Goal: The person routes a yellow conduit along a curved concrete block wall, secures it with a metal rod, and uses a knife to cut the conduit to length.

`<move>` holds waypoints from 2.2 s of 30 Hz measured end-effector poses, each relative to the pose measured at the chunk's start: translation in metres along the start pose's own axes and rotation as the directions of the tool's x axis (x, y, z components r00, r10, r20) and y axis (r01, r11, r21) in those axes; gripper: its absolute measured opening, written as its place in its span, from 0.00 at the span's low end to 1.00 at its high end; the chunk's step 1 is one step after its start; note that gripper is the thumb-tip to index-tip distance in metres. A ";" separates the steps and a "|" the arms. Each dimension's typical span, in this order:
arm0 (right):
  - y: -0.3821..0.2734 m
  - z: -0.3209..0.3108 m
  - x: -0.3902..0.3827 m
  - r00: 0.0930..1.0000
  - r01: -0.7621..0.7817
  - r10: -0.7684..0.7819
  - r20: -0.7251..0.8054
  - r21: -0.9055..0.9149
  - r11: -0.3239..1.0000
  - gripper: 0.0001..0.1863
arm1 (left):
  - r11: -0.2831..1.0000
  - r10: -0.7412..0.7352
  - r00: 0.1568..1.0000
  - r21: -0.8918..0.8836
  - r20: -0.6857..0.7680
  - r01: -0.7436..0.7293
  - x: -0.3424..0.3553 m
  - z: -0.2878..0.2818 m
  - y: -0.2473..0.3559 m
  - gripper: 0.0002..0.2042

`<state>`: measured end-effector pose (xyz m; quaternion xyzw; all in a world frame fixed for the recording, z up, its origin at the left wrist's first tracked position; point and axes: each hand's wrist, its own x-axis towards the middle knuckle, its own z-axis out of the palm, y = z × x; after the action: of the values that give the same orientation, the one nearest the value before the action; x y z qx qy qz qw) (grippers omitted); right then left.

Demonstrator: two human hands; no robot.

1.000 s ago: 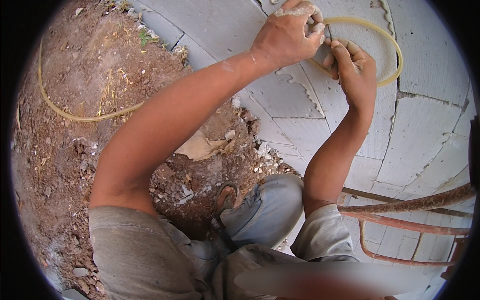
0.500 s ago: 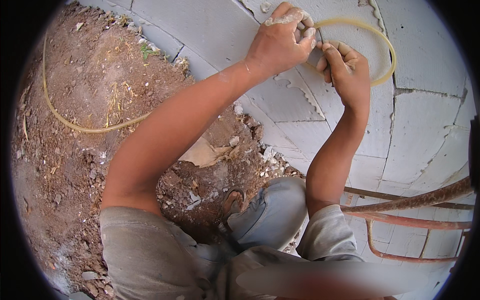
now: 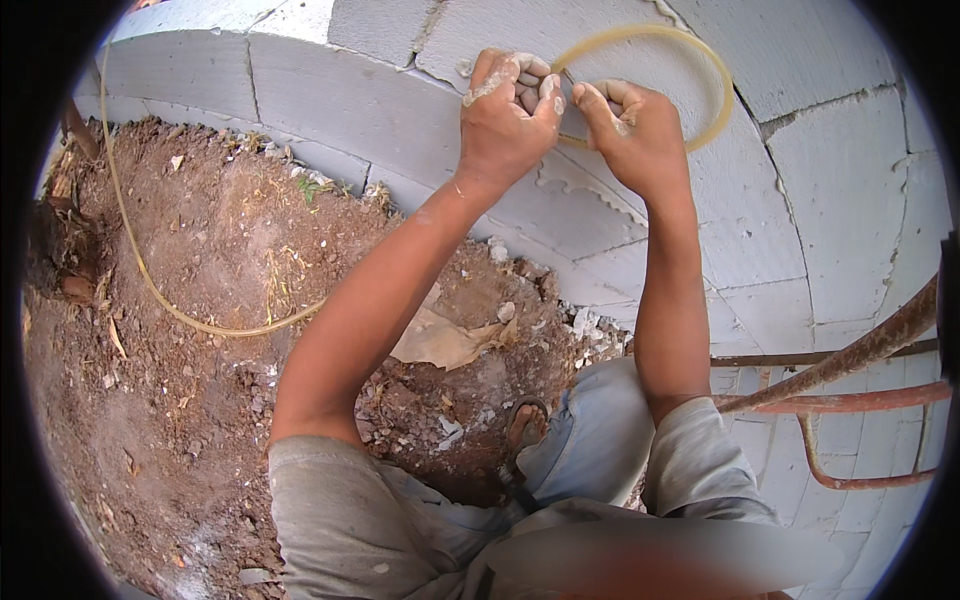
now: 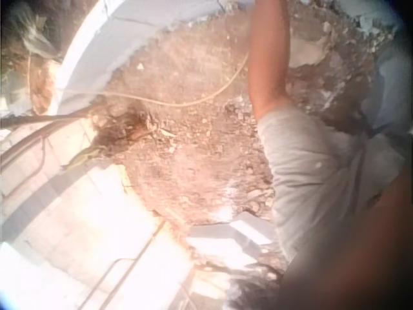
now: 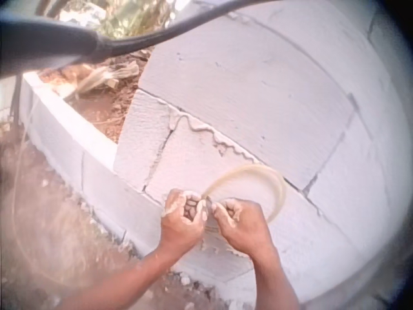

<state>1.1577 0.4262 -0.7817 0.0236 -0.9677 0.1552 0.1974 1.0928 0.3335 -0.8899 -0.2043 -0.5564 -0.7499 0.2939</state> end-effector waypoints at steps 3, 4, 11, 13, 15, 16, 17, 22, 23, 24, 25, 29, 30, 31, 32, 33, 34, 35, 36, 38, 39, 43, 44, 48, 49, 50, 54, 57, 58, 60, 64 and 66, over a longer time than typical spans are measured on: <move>-0.004 0.001 0.000 0.999 -0.042 0.042 -0.006 -0.002 0.999 0.15 | 1.000 0.004 1.000 0.011 0.001 -0.004 0.001 -0.001 -0.001 0.07; -0.006 0.001 -0.001 0.998 -0.059 0.059 -0.010 -0.002 0.998 0.15 | 1.000 0.005 1.000 0.002 0.000 -0.005 0.001 -0.001 -0.001 0.07; -0.004 0.005 -0.003 0.997 0.031 -0.035 -0.065 -0.061 0.998 0.14 | 0.997 0.060 0.998 0.042 0.004 -0.060 0.000 0.000 -0.007 0.07; -0.006 0.006 -0.004 0.996 0.029 -0.035 -0.078 -0.079 0.996 0.13 | 1.000 0.028 1.000 0.007 -0.002 -0.028 0.001 0.000 -0.005 0.06; -0.007 0.007 -0.005 0.993 0.052 -0.062 -0.101 -0.097 0.994 0.13 | 1.000 0.021 1.000 -0.006 -0.006 -0.021 0.001 0.000 -0.005 0.06; -0.007 0.008 -0.006 0.991 0.064 -0.076 -0.112 -0.105 0.992 0.12 | 1.000 0.031 0.999 -0.001 -0.008 -0.031 0.002 0.000 -0.006 0.06; -0.009 0.009 -0.006 0.990 0.064 -0.079 -0.115 -0.127 0.990 0.12 | 0.999 0.041 0.999 0.004 -0.010 -0.041 0.002 0.000 -0.007 0.06; -0.010 0.011 -0.007 0.985 0.072 -0.099 -0.143 -0.181 0.981 0.11 | 0.999 0.031 1.000 -0.012 -0.004 -0.031 0.001 0.000 -0.008 0.06; -0.009 0.011 -0.007 0.984 0.077 -0.102 -0.147 -0.170 0.982 0.11 | 0.999 0.035 0.999 -0.012 -0.002 -0.035 0.001 0.000 -0.008 0.07; -0.009 0.011 -0.007 0.983 0.081 -0.105 -0.151 -0.159 0.984 0.11 | 0.999 0.036 0.999 -0.008 0.000 -0.036 0.002 0.000 -0.008 0.07; -0.009 0.011 -0.007 0.982 0.085 -0.109 -0.156 -0.148 0.985 0.11 | 0.999 0.037 0.999 -0.004 0.001 -0.037 0.002 -0.001 -0.008 0.07; -0.011 0.010 -0.008 0.985 0.064 -0.083 -0.154 -0.128 0.990 0.11 | 1.000 0.005 1.000 -0.016 0.008 -0.005 0.001 -0.001 -0.006 0.07; -0.010 0.010 -0.009 0.984 0.061 -0.079 -0.161 -0.115 0.992 0.11 | 1.000 -0.003 1.000 -0.028 0.007 0.003 0.001 -0.001 -0.004 0.07; -0.009 0.010 -0.010 0.983 0.058 -0.074 -0.167 -0.102 0.993 0.11 | 0.999 -0.012 1.000 -0.041 0.005 0.012 0.001 -0.001 -0.003 0.06; -0.009 0.010 -0.010 0.984 0.047 -0.064 -0.167 -0.105 0.993 0.11 | 0.998 -0.020 1.000 -0.053 0.004 0.020 0.001 -0.001 -0.002 0.06; -0.009 0.010 -0.011 0.985 0.037 -0.055 -0.165 -0.109 0.993 0.11 | 1.000 0.017 1.000 -0.018 -0.003 -0.017 0.001 -0.001 -0.003 0.06; -0.008 0.010 -0.011 0.985 0.027 -0.045 -0.164 -0.112 0.993 0.11 | 0.998 0.054 0.998 0.017 -0.009 -0.054 0.002 -0.001 -0.006 0.07; -0.007 0.010 -0.011 0.984 0.038 -0.056 -0.168 -0.110 0.993 0.11 | 0.994 0.091 0.996 0.053 -0.014 -0.090 0.002 0.000 -0.008 0.07; -0.005 0.010 -0.010 0.983 0.051 -0.069 -0.171 -0.109 0.993 0.11 | 0.995 0.089 0.996 0.055 -0.011 -0.089 0.002 0.000 -0.009 0.07; -0.002 0.010 -0.011 0.984 0.044 -0.056 -0.167 -0.074 0.996 0.12 | 0.995 0.085 0.996 0.058 -0.007 -0.085 0.001 0.001 -0.010 0.07; -0.002 0.011 -0.012 0.986 0.023 -0.030 -0.161 -0.044 0.999 0.12 | 0.997 0.067 0.998 0.044 -0.016 -0.066 0.001 0.002 -0.009 0.07; 0.006 0.018 -0.014 0.974 0.120 -0.128 -0.187 -0.052 0.991 0.12 | 0.995 0.072 0.997 0.070 -0.022 -0.070 0.000 0.002 -0.008 0.07; 0.007 0.018 -0.014 0.976 0.096 -0.104 -0.190 -0.050 0.994 0.12 | 0.991 0.092 0.996 0.097 -0.016 -0.090 0.000 0.001 -0.008 0.07; 0.005 0.017 -0.010 0.975 0.086 -0.089 -0.205 -0.023 0.996 0.11 | 0.996 0.073 0.997 0.049 -0.018 -0.072 0.000 0.003 -0.009 0.07; 0.006 0.017 -0.009 0.972 0.101 -0.101 -0.211 -0.014 0.995 0.11 | 0.995 0.086 0.996 0.050 -0.020 -0.085 0.000 0.003 -0.011 0.07; 0.005 0.018 -0.009 0.973 0.095 -0.096 -0.208 -0.016 0.995 0.11 | 0.994 0.099 0.995 0.050 -0.021 -0.098 0.000 0.003 -0.012 0.07; 0.003 0.017 -0.009 0.969 0.107 -0.119 -0.217 -0.065 0.992 0.11 | 0.996 0.089 0.995 0.028 -0.046 -0.088 0.000 0.004 -0.012 0.07; 0.000 0.019 -0.009 0.965 0.099 -0.112 -0.237 -0.064 0.993 0.12 | 0.999 0.032 0.999 -0.035 -0.039 -0.033 0.000 0.004 -0.007 0.07; -0.001 0.021 -0.009 0.965 0.087 -0.097 -0.244 -0.053 0.995 0.12 | 0.999 0.015 0.999 -0.039 -0.031 -0.016 0.000 0.003 -0.006 0.07; -0.005 0.020 -0.009 0.967 0.071 -0.085 -0.241 -0.068 0.995 0.13 | 1.000 0.025 0.999 -0.016 -0.020 -0.025 0.000 0.002 -0.006 0.07; -0.008 0.012 -0.009 0.982 -0.016 0.006 -0.191 -0.048 0.999 0.14 | 0.992 0.107 0.994 0.062 -0.006 -0.106 0.001 -0.001 -0.010 0.08; -0.003 0.011 -0.012 0.978 -0.005 -0.005 -0.210 -0.048 0.999 0.14 | 0.991 0.113 0.994 0.069 -0.006 -0.113 0.001 0.000 -0.009 0.08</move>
<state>1.1651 0.4193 -0.7956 0.0022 -0.9448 0.1337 0.2991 1.0859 0.3348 -0.8959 -0.2217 -0.5680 -0.7134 0.3453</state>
